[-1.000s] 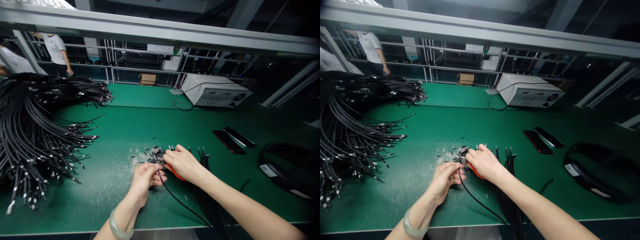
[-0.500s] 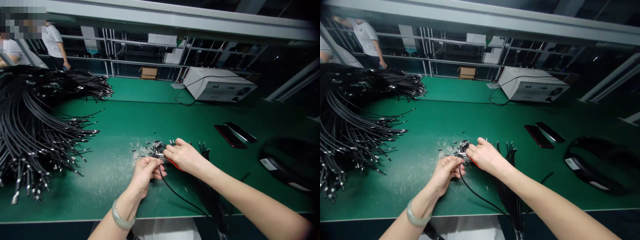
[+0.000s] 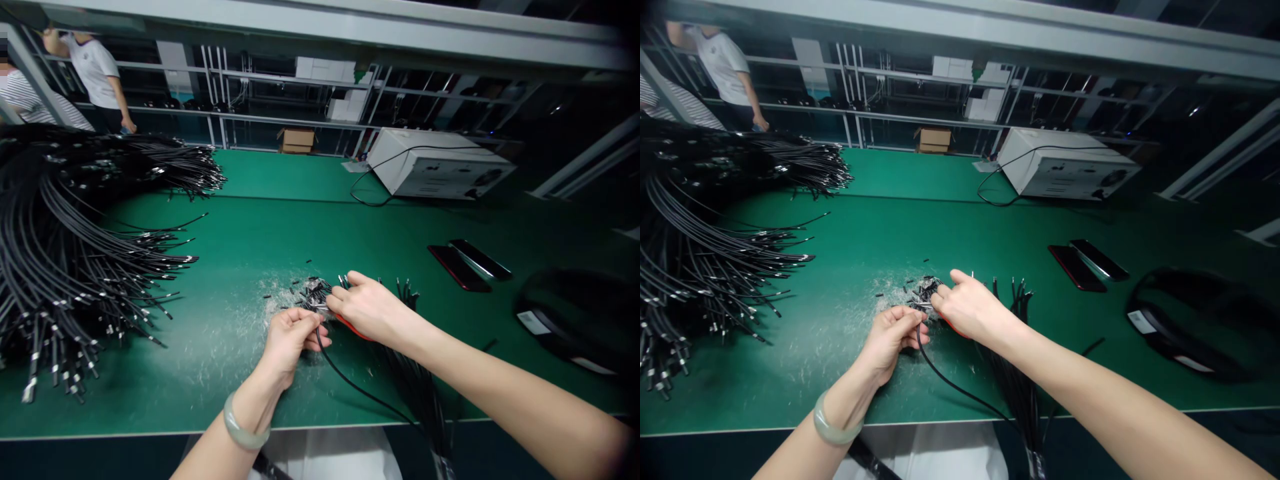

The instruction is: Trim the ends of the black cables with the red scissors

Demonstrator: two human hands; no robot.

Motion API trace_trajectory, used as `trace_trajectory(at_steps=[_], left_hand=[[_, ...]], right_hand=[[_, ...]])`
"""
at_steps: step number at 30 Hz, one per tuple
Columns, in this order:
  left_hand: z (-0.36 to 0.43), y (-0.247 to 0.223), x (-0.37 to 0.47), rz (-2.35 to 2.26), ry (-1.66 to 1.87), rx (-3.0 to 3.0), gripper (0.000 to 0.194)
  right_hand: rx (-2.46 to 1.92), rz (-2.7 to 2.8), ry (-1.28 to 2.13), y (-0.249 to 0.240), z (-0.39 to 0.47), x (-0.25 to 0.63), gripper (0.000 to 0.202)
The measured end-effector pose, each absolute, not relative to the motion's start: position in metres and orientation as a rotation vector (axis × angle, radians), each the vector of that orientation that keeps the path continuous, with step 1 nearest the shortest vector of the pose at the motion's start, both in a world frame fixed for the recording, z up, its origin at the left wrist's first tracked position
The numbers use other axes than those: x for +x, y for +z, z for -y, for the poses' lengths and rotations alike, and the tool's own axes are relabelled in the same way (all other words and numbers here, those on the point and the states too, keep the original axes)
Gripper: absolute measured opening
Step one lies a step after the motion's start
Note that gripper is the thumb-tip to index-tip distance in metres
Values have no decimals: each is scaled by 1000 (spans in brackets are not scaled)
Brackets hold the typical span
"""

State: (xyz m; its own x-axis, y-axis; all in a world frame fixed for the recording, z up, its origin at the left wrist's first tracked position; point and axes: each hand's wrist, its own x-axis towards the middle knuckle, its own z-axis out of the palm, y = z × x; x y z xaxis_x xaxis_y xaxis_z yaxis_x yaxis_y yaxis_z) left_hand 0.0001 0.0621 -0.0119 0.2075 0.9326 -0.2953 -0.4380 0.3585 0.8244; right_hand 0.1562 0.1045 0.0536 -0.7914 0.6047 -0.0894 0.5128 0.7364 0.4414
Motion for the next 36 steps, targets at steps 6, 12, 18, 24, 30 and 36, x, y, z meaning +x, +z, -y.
trace_trajectory(at_steps=[6,12,18,24,30,36], left_hand=[[-62,-10,1,-896,1022,650,24],[-62,-9,1,-914,1017,657,28],[-63,-10,1,-937,1024,675,29],[-62,-10,2,-956,1026,682,29],[-62,-9,2,-960,1016,686,26],[-63,-9,2,-931,1043,676,29]], right_hand=[[854,-2799,459,51,-111,162,19],[938,-2846,439,52,-106,161,15],[906,-2795,535,52,-105,158,16],[888,-2794,576,53,-104,158,19],[848,-2830,529,53,-108,163,21],[1296,-2954,136,49,-111,166,29]])
